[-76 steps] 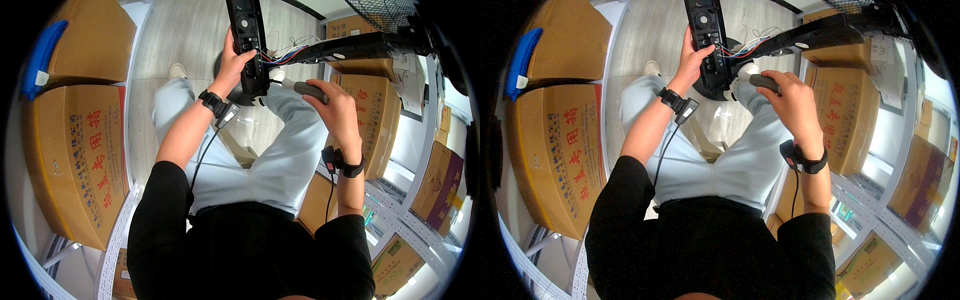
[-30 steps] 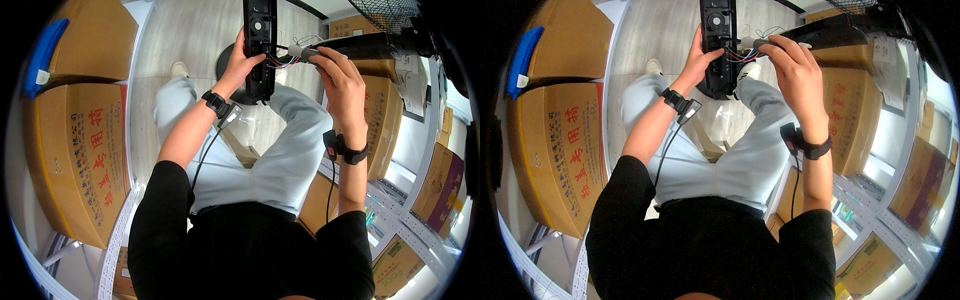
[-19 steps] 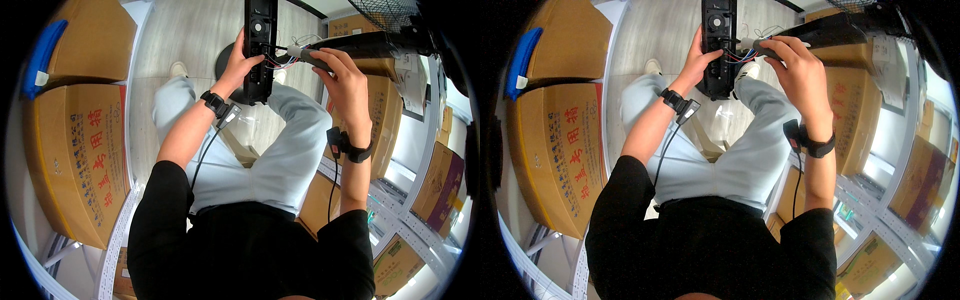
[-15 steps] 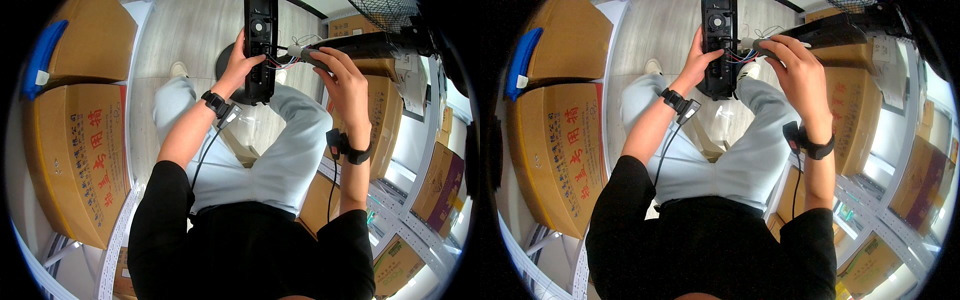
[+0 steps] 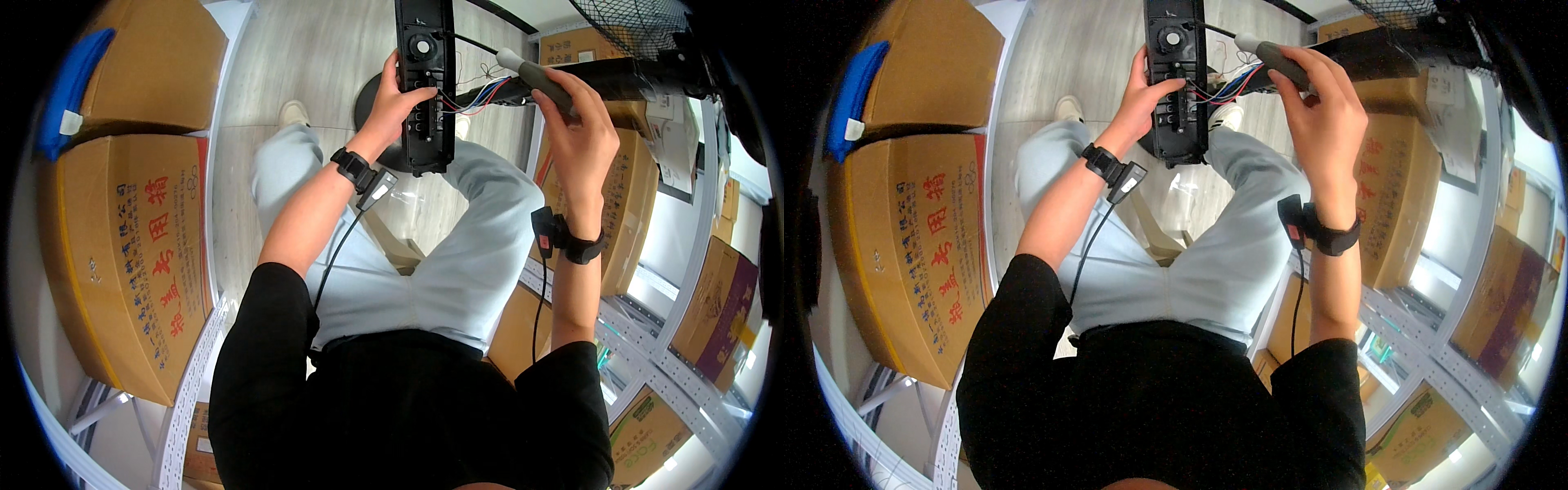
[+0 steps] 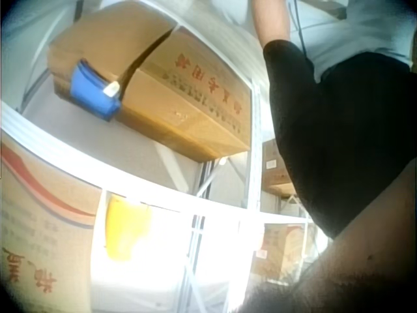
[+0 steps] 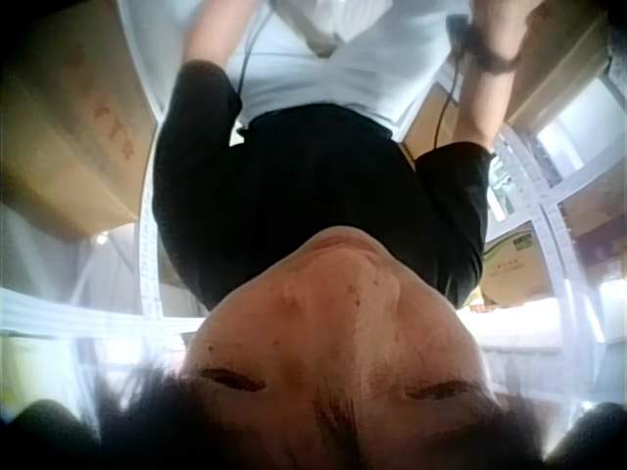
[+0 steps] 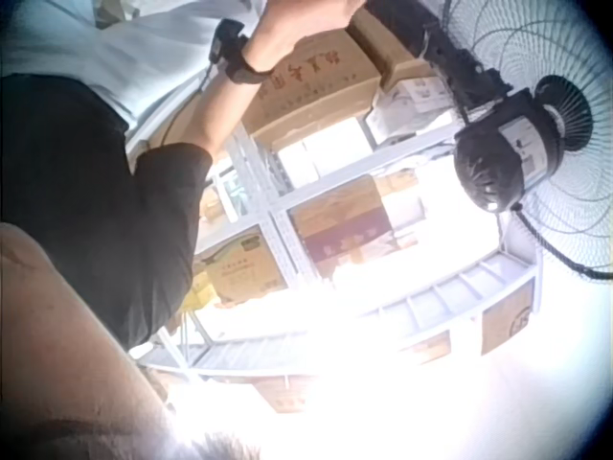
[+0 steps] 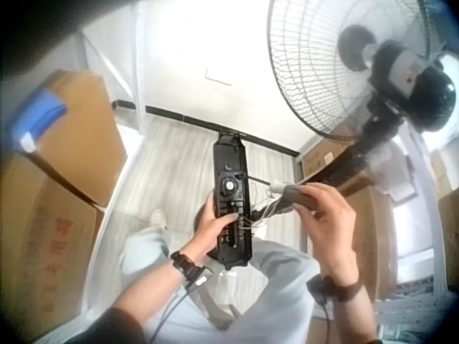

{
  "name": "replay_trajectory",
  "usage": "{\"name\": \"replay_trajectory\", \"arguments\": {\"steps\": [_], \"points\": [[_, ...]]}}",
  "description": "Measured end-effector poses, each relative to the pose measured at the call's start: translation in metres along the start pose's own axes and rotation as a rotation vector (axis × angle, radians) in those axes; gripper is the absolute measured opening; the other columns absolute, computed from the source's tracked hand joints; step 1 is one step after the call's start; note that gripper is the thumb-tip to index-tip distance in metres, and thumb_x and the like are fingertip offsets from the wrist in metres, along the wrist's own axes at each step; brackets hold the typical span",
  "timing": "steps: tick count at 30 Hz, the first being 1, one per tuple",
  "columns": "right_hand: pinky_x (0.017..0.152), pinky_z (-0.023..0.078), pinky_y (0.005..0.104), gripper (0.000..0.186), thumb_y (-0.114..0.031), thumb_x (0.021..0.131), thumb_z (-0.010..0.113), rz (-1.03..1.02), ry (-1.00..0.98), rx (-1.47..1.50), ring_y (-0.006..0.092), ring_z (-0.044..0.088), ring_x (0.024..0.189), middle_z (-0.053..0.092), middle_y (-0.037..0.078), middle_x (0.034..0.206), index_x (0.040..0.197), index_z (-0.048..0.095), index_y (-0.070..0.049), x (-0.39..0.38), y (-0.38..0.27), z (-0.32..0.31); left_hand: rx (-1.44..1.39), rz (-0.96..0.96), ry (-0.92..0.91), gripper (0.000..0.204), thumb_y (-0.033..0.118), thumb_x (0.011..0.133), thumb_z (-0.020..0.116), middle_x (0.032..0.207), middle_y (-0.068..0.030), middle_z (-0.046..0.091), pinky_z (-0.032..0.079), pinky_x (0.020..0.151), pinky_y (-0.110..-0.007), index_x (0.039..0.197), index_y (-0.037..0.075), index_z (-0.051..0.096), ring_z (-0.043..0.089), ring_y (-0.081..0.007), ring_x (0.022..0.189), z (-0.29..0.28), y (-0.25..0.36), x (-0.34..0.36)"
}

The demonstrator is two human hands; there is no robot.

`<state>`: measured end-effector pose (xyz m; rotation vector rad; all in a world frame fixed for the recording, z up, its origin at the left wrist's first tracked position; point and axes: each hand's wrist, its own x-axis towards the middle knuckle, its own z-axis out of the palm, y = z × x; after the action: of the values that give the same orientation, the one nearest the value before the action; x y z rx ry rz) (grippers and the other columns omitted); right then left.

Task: The person disassembles a standing fan by removing the front grille and then the rear grille. They then detach the motor housing from the stand and sit on the floor to work on the internal wiring and components using a screwdriver.

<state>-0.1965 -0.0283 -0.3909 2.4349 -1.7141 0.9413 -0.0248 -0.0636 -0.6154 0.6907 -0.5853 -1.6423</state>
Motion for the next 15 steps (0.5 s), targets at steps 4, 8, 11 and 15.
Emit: {"name": "replay_trajectory", "arguments": {"steps": [4, 8, 11, 15], "points": [[0.065, 0.053, 0.0215, 0.028, -0.010, 0.085, 0.082, 0.191, 0.035, 0.031, 0.0084, 0.066, 0.082, 0.073, 0.007, 0.103, 0.111, 0.074, -0.007, -0.007, -0.003, -0.009, 0.001, 0.034, 0.062, 0.090, -0.007, 0.084, 0.070, 0.128, -0.0122, 0.059, 0.057, 0.092, -0.037, 0.156, 0.008, 0.018, 0.065, -0.0222, 0.111, -0.007, 0.000, 0.004], [0.068, 0.048, 0.0178, 0.028, -0.012, 0.091, 0.078, 0.468, 0.188, 0.511, 0.0108, 0.065, 0.081, 0.070, 0.012, 0.098, 0.113, 0.067, 0.002, -0.015, -0.003, -0.017, -0.010, 0.119, 0.105, 0.098, -0.007, 0.084, 0.067, 0.137, -0.0134, 0.051, 0.056, 0.091, -0.037, 0.160, 0.013, 0.009, 0.060, -0.0216, 0.114, -0.009, 0.009, 0.003], [0.064, 0.047, 0.0192, 0.027, -0.021, 0.100, 0.066, 0.738, 0.204, 1.013, 0.0129, 0.063, 0.075, 0.069, 0.011, 0.094, 0.114, 0.064, 0.002, -0.032, 0.041, -0.035, -0.035, 0.112, 0.141, 0.107, -0.007, 0.085, 0.066, 0.141, -0.0137, 0.048, 0.056, 0.091, -0.036, 0.162, 0.016, -0.003, 0.060, -0.0219, 0.115, -0.006, 0.012, 0.002], [0.069, 0.052, 0.0229, 0.047, -0.037, 0.108, 0.050, 0.933, -0.060, 1.756, 0.0175, 0.063, 0.085, 0.063, 0.016, 0.110, 0.135, 0.050, 0.001, -0.068, 0.061, -0.020, -0.018, 0.081, 0.149, 0.111, -0.006, 0.085, 0.066, 0.144, -0.0142, 0.047, 0.055, 0.093, -0.037, 0.162, 0.016, -0.012, 0.060, -0.0218, 0.116, -0.017, 0.016, 0.002]]}}
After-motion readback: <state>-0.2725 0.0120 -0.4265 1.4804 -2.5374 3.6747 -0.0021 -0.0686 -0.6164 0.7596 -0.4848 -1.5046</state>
